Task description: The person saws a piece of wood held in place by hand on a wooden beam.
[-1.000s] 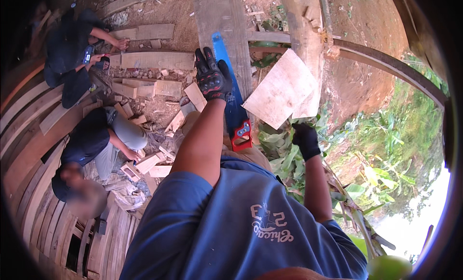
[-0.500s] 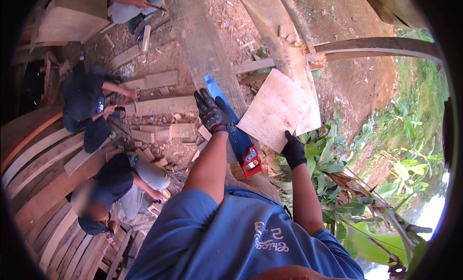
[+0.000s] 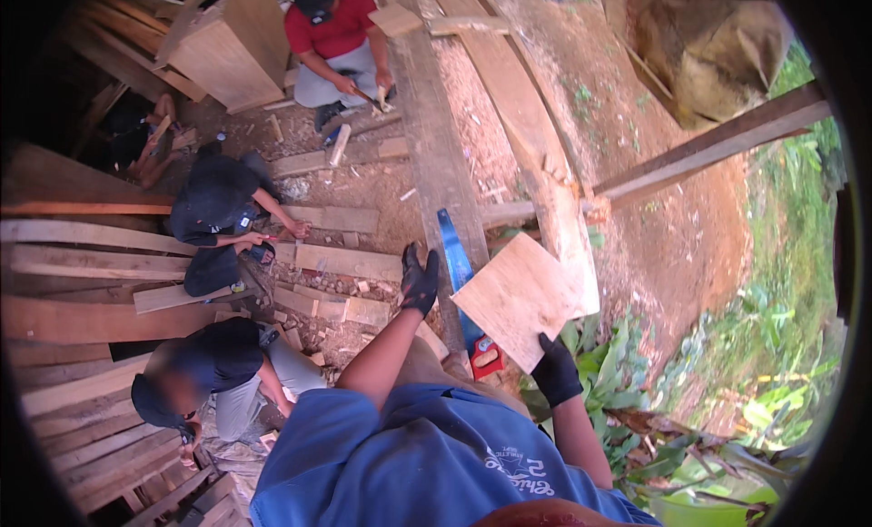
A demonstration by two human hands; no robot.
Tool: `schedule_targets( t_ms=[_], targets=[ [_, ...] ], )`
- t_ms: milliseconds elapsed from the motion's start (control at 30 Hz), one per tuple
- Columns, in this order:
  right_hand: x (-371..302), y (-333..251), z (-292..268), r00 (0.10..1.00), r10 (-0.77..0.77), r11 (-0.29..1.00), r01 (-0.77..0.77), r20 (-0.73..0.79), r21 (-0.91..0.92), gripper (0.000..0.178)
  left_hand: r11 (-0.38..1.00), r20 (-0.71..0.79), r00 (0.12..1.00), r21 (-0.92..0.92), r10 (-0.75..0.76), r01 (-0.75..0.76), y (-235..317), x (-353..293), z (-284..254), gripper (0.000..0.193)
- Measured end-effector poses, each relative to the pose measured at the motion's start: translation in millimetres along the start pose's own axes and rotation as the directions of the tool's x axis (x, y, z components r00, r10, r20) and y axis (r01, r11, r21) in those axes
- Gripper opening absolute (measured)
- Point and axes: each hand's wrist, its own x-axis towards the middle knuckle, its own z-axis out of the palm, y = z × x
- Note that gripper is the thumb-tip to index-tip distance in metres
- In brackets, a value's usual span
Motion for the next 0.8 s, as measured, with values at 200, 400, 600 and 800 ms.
schedule_targets(
  t_ms=[200, 400, 600, 800],
  targets=[
    [-32.3, -105.3, 70.8, 0.964, -0.014, 0.629, -0.198, 0.265, 0.752, 0.059, 0.842, 0.442, 0.803, -0.523, 0.401, -0.133, 14.6, -81.1, -85.8, 0.067],
    [-10.4, -85.3, 119.7, 0.804, -0.423, 0.850, 0.511, 0.418, -0.124, 0.044, 0.447, 0.349, 0.937, -0.840, 0.009, 0.309, 114.9, -155.3, -127.9, 0.056],
    [-14.6, -106.5, 115.5, 0.999, 0.027, 0.909, -0.005, -0.047, 0.417, 0.056, 0.953, 0.271, 0.957, -0.302, 0.102, -0.016, 140.3, -158.8, -226.3, 0.065],
    [-23.6, -185.0, 142.7, 0.987, -0.085, 0.831, 0.146, -0.137, 0.537, 0.080, 0.919, 0.562, 0.772, 0.052, 0.297, -0.391, 150.8, -191.0, -267.1, 0.066]
  ],
)
